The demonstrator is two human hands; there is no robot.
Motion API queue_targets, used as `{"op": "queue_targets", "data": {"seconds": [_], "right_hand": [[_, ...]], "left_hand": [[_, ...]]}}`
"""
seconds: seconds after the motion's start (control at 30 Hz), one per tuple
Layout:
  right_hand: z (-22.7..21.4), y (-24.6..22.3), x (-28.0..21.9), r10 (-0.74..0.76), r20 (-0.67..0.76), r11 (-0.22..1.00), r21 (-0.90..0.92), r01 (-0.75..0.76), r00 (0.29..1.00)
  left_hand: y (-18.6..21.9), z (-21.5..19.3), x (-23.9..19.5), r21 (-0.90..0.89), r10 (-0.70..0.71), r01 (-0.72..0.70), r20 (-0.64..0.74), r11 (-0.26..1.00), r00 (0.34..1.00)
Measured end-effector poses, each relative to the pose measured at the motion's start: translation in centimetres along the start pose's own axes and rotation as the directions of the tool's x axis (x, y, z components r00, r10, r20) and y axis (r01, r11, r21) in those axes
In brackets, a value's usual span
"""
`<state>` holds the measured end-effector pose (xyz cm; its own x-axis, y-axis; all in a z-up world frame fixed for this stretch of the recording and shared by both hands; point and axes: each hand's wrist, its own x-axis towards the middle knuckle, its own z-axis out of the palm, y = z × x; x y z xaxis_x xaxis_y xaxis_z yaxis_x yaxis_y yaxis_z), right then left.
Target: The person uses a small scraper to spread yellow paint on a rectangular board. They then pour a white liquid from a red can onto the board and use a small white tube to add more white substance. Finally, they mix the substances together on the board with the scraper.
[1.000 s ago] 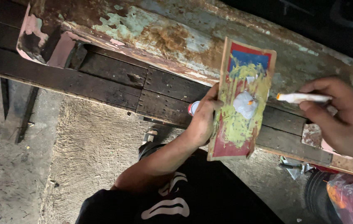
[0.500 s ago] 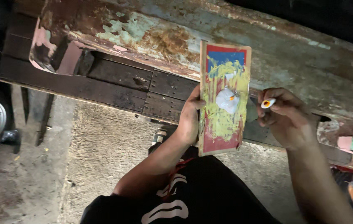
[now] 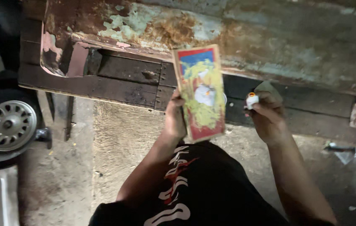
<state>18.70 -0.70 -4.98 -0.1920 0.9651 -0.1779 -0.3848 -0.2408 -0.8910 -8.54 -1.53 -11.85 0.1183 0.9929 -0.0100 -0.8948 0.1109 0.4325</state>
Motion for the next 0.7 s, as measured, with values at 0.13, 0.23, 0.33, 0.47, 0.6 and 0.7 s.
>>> {"op": "queue_targets", "data": {"seconds": [0.13,0.23,0.33,0.47,0.6,0.7], "right_hand": [[-3.1,5.8,0.2,0.028,-0.175,0.998,-0.059,-0.039,0.984],[-5.2,10.7,0.5,0.011,-0.229,0.991,-0.129,-0.042,0.973],[-6.5,15.2,0.5,0.02,-0.25,0.984,-0.166,-0.064,0.968],[-6.3,21.3,-0.6,0.092,-0.332,0.936,-0.292,-0.195,0.939],[-5.2,27.0,-1.3,0.03,-0.407,0.902,-0.383,-0.2,0.913],[-4.8,30.6,-0.6,-0.047,-0.403,0.939,-0.33,-0.097,0.914]], "left_hand": [[-0.6,-5.7,-0.5,0.033,-0.037,0.038,-0.044,0.999,0.998],[-2.3,-11.3,-1.6,0.109,-0.101,0.119,-0.155,0.987,0.983],[-5.1,-18.3,-2.8,0.097,-0.182,0.201,-0.179,0.975,0.967],[-8.3,-26.2,-3.9,0.103,-0.358,0.462,-0.493,0.881,0.793],[-8.1,-28.7,-3.4,0.07,-0.38,0.441,-0.398,0.895,0.835],[-7.3,-28.3,-2.0,0.091,-0.365,0.409,-0.306,0.908,0.879]]}}
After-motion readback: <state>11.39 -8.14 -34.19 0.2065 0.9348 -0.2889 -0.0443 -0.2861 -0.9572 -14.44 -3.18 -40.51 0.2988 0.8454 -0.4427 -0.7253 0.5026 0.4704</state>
